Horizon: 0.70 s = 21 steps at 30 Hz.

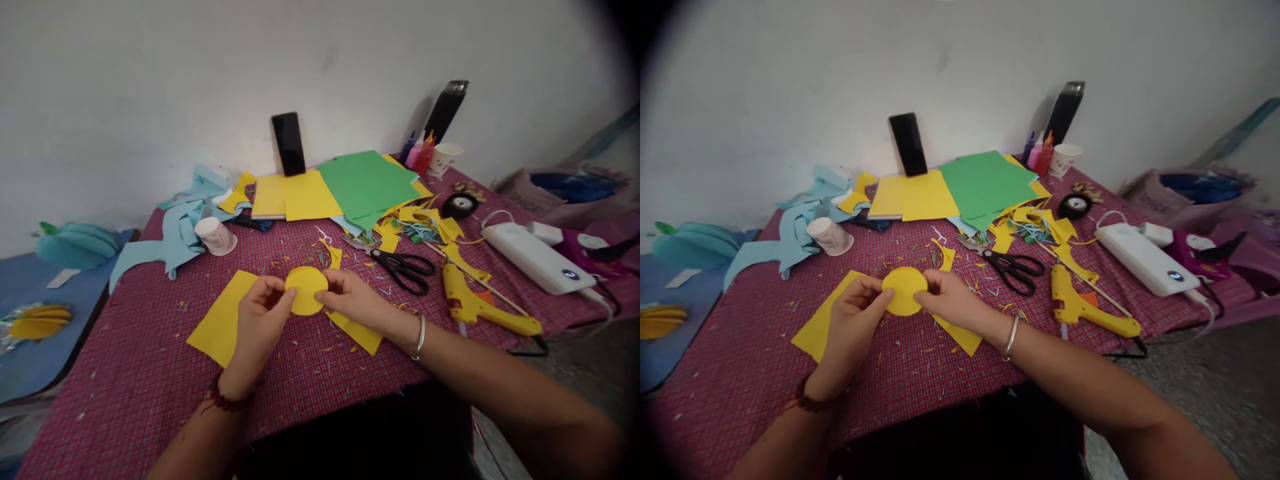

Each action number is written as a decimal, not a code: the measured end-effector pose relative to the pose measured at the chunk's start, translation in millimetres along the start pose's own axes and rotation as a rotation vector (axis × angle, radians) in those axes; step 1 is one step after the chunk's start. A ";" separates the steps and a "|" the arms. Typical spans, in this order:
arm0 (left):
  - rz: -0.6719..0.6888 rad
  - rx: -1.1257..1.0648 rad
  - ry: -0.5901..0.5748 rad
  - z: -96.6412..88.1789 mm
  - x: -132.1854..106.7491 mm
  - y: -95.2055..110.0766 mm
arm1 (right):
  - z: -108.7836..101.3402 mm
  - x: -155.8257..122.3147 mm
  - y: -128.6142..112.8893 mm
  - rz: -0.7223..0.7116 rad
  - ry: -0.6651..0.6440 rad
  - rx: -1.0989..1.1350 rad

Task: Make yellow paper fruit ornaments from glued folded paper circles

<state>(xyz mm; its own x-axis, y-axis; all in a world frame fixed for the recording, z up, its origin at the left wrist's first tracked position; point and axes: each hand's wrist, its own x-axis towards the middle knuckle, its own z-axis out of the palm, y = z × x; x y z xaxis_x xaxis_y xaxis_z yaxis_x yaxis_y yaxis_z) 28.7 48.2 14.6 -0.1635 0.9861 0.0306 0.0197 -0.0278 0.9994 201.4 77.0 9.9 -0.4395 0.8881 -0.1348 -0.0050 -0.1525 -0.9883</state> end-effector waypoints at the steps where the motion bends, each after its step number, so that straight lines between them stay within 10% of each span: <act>1: -0.017 -0.028 0.022 1.2 0.9 0.1 | -0.6 0.1 0.5 -0.002 0.009 -0.038; 7: -0.337 -0.217 -0.205 3.1 5.4 4.3 | -5.2 -0.9 5.2 -0.072 -0.004 -0.181; 21: -0.342 -0.445 -0.145 7.8 -3.4 3.4 | -0.8 -7.1 0.7 -0.083 -0.047 0.210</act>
<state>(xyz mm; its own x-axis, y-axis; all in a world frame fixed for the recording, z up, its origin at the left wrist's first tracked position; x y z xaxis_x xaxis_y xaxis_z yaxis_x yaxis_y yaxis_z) 37.0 46.0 17.9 0.0498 0.9625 -0.2666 -0.4321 0.2614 0.8631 205.2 70.9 10.1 -0.4707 0.8811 -0.0451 -0.2280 -0.1708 -0.9585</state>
